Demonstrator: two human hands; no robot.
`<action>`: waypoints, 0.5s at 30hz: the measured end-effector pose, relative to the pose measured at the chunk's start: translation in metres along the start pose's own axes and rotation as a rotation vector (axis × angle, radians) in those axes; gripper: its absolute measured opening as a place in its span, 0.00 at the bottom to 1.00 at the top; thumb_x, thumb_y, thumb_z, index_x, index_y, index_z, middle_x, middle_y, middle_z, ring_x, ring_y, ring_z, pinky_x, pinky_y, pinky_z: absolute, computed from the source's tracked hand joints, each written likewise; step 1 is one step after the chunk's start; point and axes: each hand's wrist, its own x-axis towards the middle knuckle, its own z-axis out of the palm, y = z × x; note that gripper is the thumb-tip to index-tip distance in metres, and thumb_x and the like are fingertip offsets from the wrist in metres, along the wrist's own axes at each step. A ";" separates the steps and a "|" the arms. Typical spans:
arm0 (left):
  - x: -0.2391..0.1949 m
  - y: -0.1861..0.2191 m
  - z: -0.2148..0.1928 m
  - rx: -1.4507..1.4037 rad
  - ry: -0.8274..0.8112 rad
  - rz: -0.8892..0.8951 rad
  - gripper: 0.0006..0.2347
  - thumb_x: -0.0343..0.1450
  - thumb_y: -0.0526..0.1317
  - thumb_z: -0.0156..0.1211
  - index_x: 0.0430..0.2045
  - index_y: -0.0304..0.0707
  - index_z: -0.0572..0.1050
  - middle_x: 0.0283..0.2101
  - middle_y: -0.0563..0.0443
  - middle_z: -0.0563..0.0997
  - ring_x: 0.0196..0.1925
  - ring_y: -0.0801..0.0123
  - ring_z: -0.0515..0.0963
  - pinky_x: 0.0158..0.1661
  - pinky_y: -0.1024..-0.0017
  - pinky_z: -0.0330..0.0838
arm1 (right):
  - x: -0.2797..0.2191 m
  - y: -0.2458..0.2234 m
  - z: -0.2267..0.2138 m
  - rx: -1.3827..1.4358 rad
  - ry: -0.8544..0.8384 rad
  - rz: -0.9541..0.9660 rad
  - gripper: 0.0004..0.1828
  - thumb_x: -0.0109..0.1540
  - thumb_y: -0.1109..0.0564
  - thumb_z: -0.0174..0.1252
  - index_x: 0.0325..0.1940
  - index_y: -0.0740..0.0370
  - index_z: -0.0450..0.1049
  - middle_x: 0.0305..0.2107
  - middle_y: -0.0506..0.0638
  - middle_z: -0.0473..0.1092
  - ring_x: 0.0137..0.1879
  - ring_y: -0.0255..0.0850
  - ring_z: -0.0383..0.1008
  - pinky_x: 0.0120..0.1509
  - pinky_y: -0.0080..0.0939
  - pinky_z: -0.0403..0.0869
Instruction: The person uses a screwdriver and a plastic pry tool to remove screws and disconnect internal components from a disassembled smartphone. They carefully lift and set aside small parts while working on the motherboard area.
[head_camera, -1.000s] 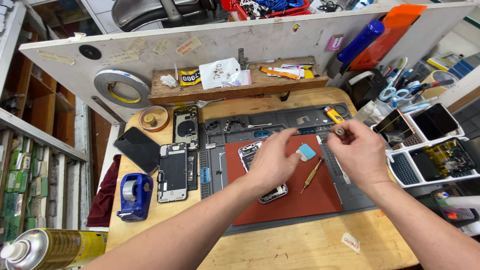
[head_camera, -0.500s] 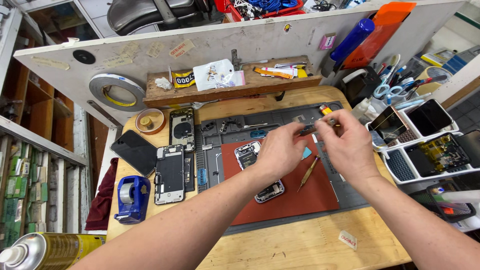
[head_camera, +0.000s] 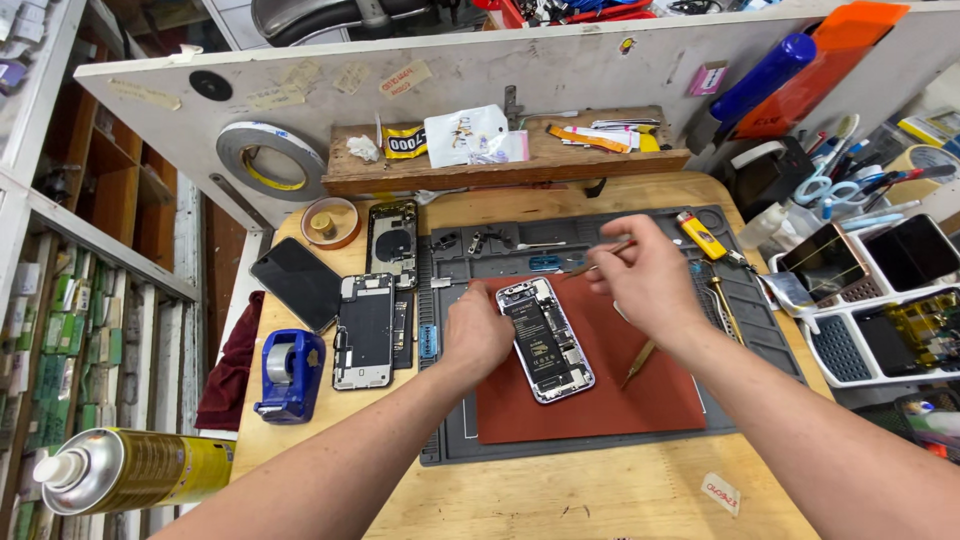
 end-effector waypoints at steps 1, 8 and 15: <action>0.001 0.002 0.001 0.026 -0.010 -0.016 0.14 0.67 0.37 0.64 0.45 0.32 0.77 0.47 0.31 0.81 0.52 0.42 0.80 0.54 0.54 0.74 | 0.002 -0.003 0.008 -0.030 -0.013 0.001 0.15 0.64 0.63 0.58 0.55 0.64 0.69 0.36 0.55 0.78 0.40 0.38 0.83 0.40 0.37 0.82; -0.002 0.009 -0.007 -0.088 -0.072 -0.032 0.15 0.66 0.30 0.63 0.47 0.33 0.77 0.45 0.34 0.83 0.51 0.49 0.84 0.53 0.60 0.76 | 0.004 -0.014 0.035 -0.251 -0.042 -0.078 0.12 0.64 0.62 0.57 0.52 0.62 0.71 0.37 0.52 0.80 0.39 0.37 0.84 0.42 0.38 0.80; -0.002 0.007 -0.009 -0.104 -0.066 0.010 0.17 0.65 0.31 0.65 0.49 0.34 0.77 0.46 0.35 0.83 0.51 0.51 0.83 0.53 0.61 0.76 | 0.005 -0.015 0.037 -0.233 -0.060 -0.045 0.12 0.64 0.62 0.57 0.52 0.63 0.70 0.38 0.53 0.80 0.41 0.38 0.84 0.43 0.38 0.81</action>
